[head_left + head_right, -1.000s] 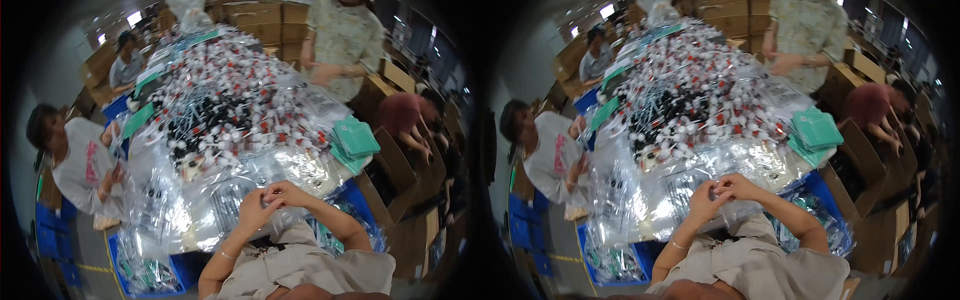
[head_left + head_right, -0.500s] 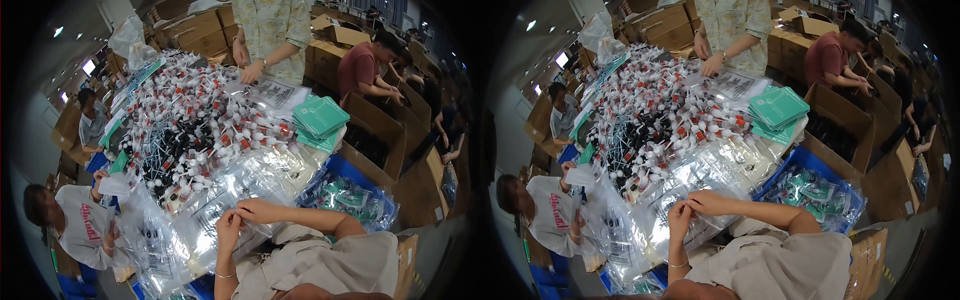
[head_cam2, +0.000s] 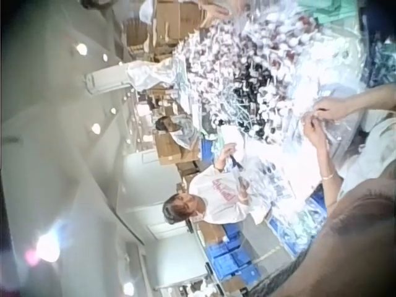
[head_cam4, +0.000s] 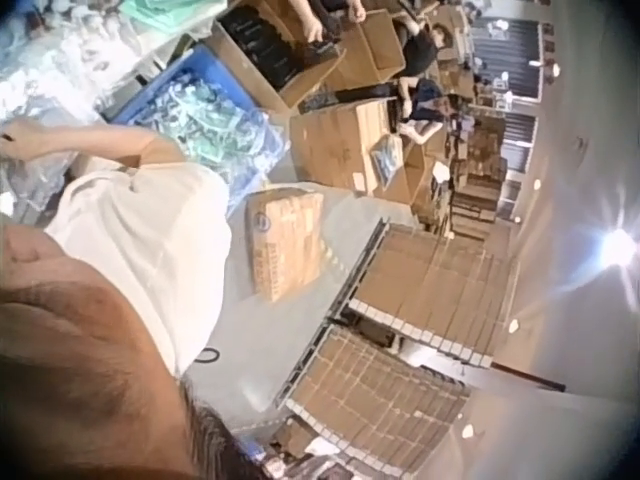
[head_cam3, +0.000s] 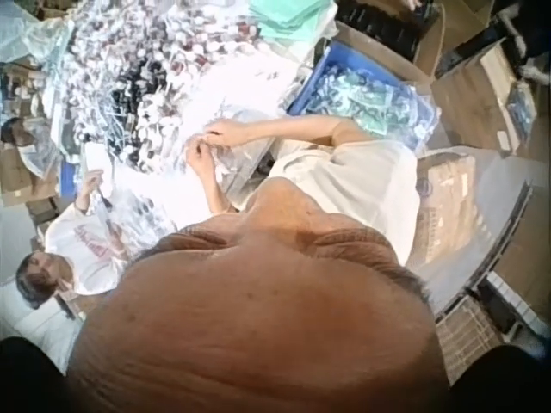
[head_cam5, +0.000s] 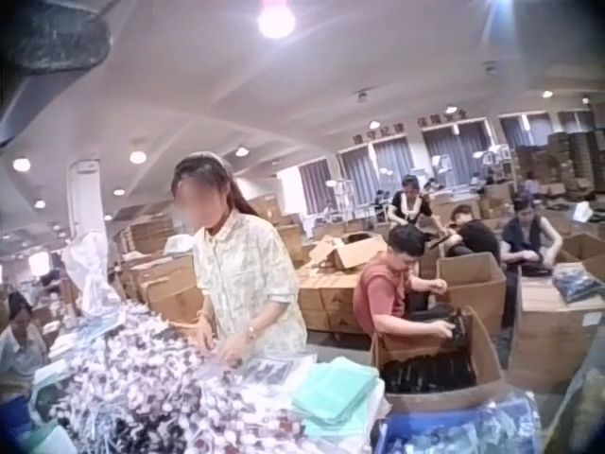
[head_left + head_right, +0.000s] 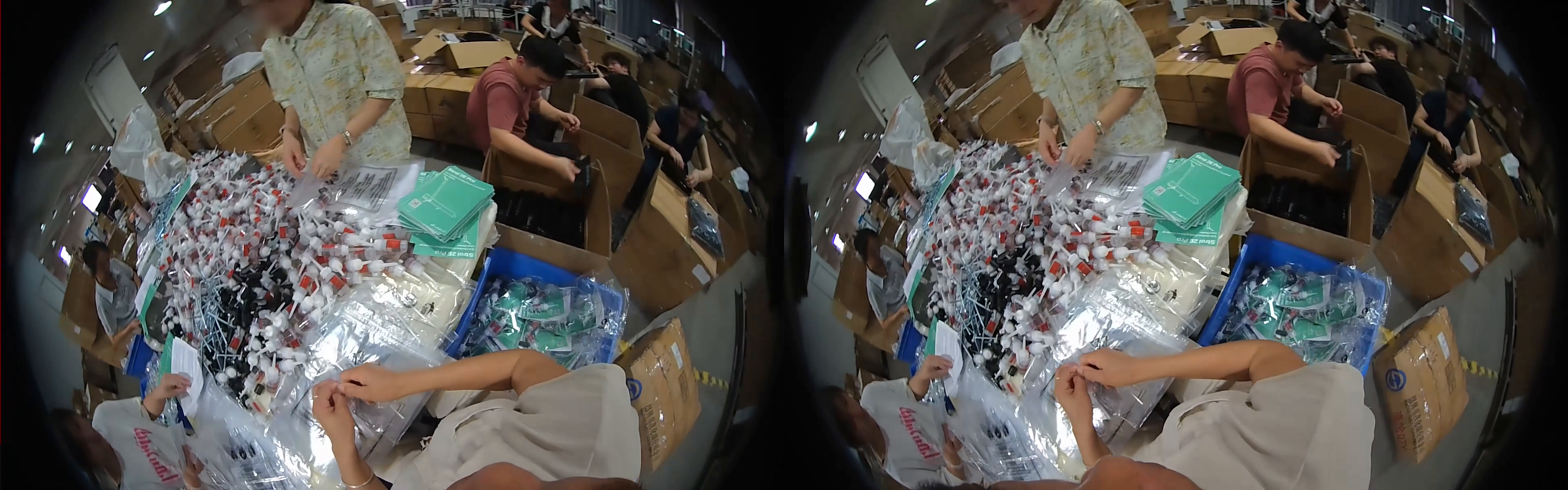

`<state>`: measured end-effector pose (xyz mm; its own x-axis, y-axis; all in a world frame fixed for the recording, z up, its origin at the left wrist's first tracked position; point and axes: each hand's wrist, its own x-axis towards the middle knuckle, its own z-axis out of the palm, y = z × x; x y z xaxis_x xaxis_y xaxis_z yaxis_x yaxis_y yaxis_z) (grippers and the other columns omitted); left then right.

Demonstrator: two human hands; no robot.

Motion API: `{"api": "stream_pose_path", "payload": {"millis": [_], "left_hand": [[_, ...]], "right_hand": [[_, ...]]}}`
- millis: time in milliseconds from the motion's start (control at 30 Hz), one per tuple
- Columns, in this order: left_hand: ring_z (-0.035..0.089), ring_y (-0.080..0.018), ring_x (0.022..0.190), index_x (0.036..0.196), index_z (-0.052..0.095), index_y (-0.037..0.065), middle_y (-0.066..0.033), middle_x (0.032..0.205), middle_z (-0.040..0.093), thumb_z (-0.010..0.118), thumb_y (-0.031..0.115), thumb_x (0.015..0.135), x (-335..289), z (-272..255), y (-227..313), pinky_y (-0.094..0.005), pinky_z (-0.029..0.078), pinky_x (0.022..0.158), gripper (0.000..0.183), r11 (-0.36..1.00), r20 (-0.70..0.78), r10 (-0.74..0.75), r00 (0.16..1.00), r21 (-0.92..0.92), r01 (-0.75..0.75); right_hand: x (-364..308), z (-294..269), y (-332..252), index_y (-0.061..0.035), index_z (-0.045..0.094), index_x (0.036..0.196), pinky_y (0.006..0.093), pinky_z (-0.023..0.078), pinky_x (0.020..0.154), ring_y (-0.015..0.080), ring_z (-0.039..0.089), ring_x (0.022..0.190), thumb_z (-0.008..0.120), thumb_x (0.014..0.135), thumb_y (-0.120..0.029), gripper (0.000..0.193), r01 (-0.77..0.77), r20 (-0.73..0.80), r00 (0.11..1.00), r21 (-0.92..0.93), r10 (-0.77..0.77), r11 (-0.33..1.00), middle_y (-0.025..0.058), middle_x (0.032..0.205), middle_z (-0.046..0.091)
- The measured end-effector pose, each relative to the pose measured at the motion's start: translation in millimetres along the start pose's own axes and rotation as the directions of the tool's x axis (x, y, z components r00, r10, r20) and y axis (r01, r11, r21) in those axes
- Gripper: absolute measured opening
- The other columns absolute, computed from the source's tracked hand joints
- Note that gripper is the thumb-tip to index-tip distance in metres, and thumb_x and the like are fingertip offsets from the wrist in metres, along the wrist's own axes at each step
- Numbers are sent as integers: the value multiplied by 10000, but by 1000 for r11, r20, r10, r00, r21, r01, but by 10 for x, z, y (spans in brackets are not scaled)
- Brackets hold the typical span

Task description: Packaging product manuals and plastic sprayers into plastic bags at a factory workbench.

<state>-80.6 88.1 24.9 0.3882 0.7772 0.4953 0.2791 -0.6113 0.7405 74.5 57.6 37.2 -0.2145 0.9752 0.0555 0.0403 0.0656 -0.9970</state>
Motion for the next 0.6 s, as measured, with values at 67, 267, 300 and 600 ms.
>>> {"api": "stream_pose_path", "payload": {"millis": [67,267,300,600], "left_hand": [[486,-90,703,1043,590,9,-44,883,538,502,-64,796,19,17,81,-208,405,574,273,947,-2,-316,949,-68,315],[483,-86,609,1300,428,58,-64,945,535,445,-97,723,26,-440,-27,-221,413,505,598,861,29,-506,862,71,503],[479,-88,592,1305,423,60,-70,964,538,420,-101,715,27,-579,-88,-222,412,496,612,866,-72,-501,863,-53,498],[573,-119,700,1246,493,56,-122,1176,552,330,-146,684,150,-314,112,-220,428,628,619,950,-48,-308,950,-70,304]], "right_hand": [[4,-7,15,-17,498,743,328,412,490,162,513,491,472,874,-230,252,47,10,999,31,-47,998,95,583,514],[-39,-298,223,-23,540,761,377,423,579,284,532,590,489,833,-229,225,152,-8,985,-436,-173,887,158,654,531],[-83,-378,238,-26,543,761,379,423,583,286,532,600,490,836,-232,226,153,-56,979,-427,-195,891,158,670,539],[-237,-1841,-450,-91,571,970,383,422,816,279,525,967,696,716,-236,318,-17,-324,806,-849,-495,528,107,995,565]]}}
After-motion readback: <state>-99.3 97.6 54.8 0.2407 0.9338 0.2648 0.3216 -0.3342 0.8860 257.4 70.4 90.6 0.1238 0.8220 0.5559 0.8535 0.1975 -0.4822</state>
